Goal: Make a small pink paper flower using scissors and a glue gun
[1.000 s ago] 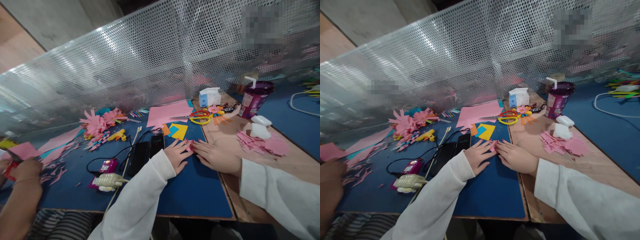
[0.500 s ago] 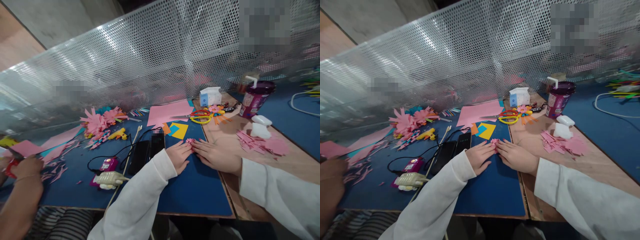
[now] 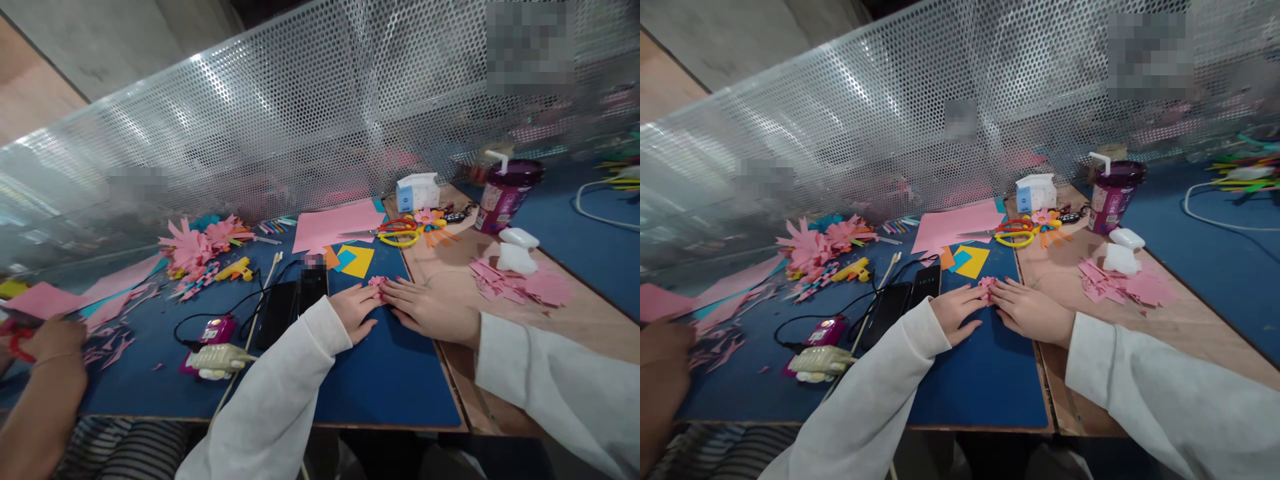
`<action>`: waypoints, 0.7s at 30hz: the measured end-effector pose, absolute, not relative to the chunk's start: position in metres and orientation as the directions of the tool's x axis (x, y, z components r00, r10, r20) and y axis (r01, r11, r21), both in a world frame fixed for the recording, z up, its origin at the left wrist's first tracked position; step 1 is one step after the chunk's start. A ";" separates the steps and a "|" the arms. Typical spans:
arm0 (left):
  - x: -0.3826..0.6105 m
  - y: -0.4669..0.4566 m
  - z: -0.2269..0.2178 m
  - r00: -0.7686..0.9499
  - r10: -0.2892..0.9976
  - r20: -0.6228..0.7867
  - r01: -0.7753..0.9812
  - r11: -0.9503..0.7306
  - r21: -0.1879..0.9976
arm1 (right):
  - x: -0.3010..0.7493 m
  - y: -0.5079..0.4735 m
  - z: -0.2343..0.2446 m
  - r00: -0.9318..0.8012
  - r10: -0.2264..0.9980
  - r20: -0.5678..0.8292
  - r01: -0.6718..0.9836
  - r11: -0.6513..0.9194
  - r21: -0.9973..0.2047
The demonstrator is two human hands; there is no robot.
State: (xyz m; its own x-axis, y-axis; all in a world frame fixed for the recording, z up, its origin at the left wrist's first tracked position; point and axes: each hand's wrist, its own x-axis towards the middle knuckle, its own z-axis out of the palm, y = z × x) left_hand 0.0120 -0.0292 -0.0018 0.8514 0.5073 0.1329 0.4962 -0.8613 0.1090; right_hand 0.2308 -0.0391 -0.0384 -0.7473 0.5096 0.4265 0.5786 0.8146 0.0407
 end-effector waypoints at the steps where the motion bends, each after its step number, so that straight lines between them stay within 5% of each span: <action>1: 0.012 -0.029 -0.002 0.850 0.511 0.131 0.499 -0.859 0.112 | 0.231 -0.039 -0.038 -0.747 0.514 0.421 0.582 0.812 0.041; 21: 0.013 -0.030 -0.010 0.843 0.523 0.125 0.509 -0.851 0.128 | 0.237 -0.041 -0.038 -0.762 0.494 0.418 0.558 0.829 0.038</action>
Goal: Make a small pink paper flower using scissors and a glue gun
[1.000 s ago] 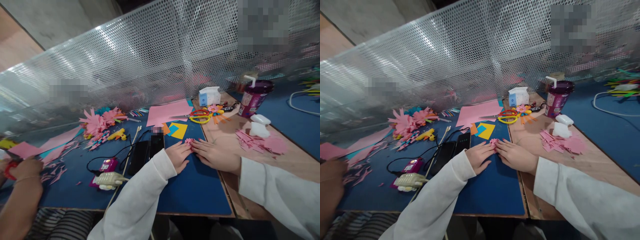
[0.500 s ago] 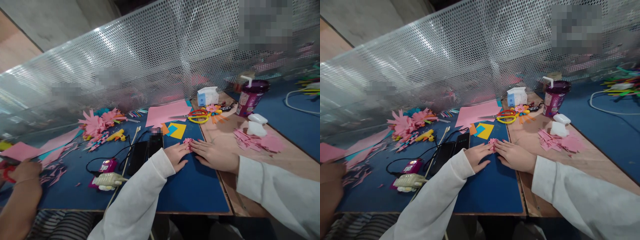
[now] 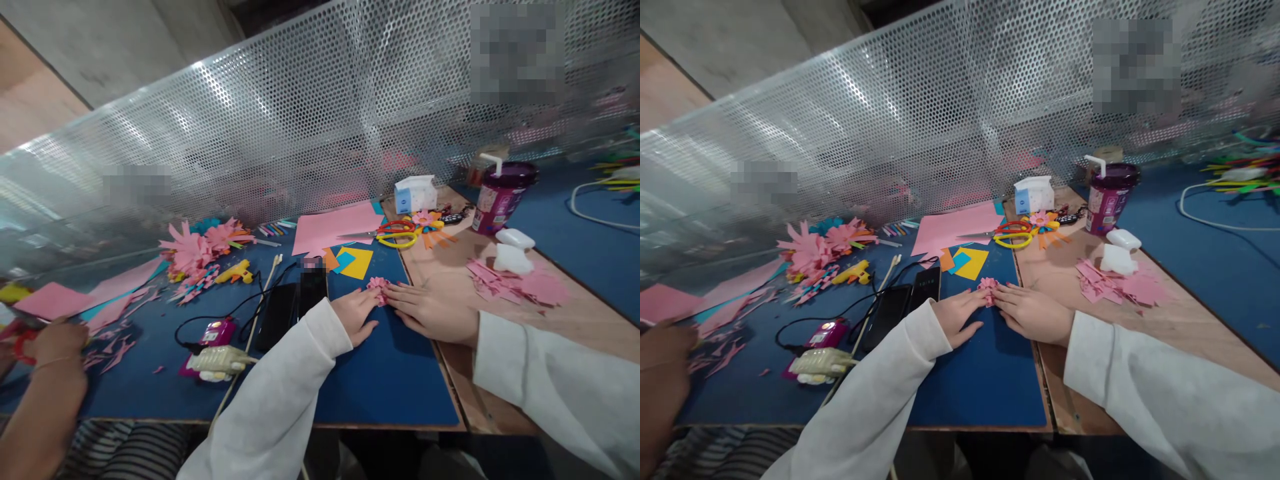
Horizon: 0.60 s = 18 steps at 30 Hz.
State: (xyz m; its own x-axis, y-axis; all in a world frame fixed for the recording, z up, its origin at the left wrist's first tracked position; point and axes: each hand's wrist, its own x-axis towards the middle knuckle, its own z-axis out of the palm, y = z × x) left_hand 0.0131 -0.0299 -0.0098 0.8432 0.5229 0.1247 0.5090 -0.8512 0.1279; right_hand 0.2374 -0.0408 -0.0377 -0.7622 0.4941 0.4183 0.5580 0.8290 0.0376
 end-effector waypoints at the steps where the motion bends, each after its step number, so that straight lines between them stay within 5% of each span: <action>1: 0.014 -0.030 -0.011 0.845 0.519 0.127 0.507 -0.854 0.116 | 0.238 -0.041 -0.037 -0.764 0.494 0.415 0.558 0.829 0.038; 18: 0.017 -0.032 -0.032 0.844 0.512 0.161 0.526 -0.848 -0.060 | 0.242 -0.047 -0.033 -0.766 0.544 0.343 0.564 0.824 -0.048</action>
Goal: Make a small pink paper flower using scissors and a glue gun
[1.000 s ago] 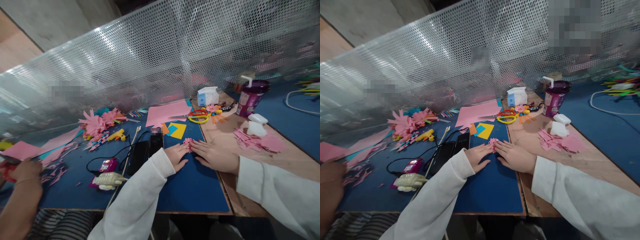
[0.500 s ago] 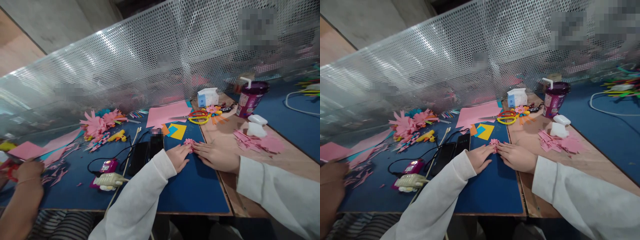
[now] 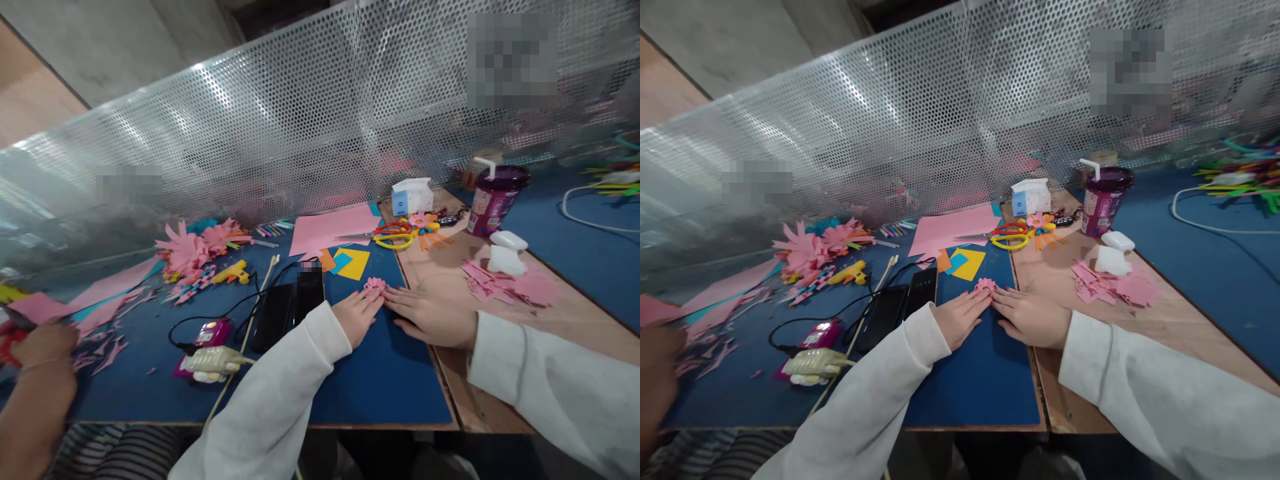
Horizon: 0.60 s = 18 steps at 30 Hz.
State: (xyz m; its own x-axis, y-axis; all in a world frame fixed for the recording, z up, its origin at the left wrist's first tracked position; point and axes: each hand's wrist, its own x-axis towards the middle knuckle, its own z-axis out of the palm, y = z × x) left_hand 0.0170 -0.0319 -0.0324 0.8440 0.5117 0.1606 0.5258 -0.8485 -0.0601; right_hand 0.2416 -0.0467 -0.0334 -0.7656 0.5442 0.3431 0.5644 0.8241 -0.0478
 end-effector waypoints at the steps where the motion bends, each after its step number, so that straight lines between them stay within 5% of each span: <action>1: 0.017 -0.032 -0.033 0.843 0.512 0.166 0.526 -0.848 -0.058 | 0.242 -0.046 -0.033 -0.763 0.546 0.345 0.561 0.825 -0.064; 5: 0.018 -0.034 -0.035 0.833 0.512 0.210 0.531 -0.846 -0.044 | 0.243 -0.045 -0.034 -0.771 0.539 0.341 0.553 0.831 -0.064; 12: 0.020 -0.039 -0.039 0.822 0.545 0.165 0.563 -0.821 -0.093 | 0.239 -0.050 -0.039 -0.797 0.478 0.368 0.563 0.810 0.165; 18: 0.022 -0.042 -0.042 0.815 0.545 0.197 0.575 -0.802 -0.161 | 0.237 -0.051 -0.040 -0.798 0.458 0.391 0.570 0.784 0.247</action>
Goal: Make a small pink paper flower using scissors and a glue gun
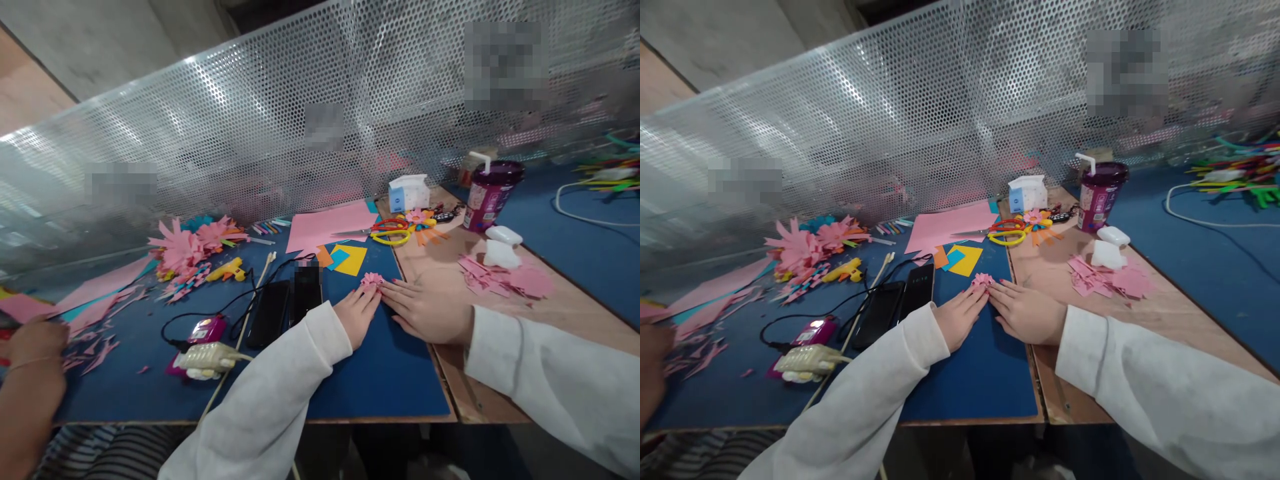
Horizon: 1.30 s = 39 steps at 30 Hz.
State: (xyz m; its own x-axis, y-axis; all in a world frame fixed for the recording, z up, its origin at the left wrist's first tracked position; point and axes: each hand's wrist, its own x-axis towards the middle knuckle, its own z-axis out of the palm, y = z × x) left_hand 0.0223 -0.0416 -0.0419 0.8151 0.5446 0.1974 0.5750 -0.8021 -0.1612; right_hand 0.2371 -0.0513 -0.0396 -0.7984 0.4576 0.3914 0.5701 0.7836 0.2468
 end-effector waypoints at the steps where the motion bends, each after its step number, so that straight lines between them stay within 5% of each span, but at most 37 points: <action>1: 0.023 -0.042 -0.043 0.814 0.542 0.210 0.576 -0.799 -0.173 | 0.237 -0.051 -0.039 -0.800 0.459 0.388 0.570 0.782 0.251; 14: 0.029 -0.045 -0.048 0.820 0.466 0.331 0.568 -0.731 -0.379 | 0.239 -0.053 -0.038 -0.774 0.478 0.416 0.584 0.792 0.177; 39: 0.040 -0.055 -0.044 0.791 0.519 0.324 0.611 -0.667 -0.425 | 0.235 -0.059 -0.046 -0.764 0.459 0.454 0.603 0.758 0.248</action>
State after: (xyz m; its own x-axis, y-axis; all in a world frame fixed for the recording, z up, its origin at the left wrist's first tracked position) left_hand 0.0398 -0.0552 -0.0442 0.7913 0.5186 0.3240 0.6115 -0.6675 -0.4250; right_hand 0.2354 -0.0588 -0.0457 -0.7641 0.4587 0.4537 0.6027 0.7583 0.2483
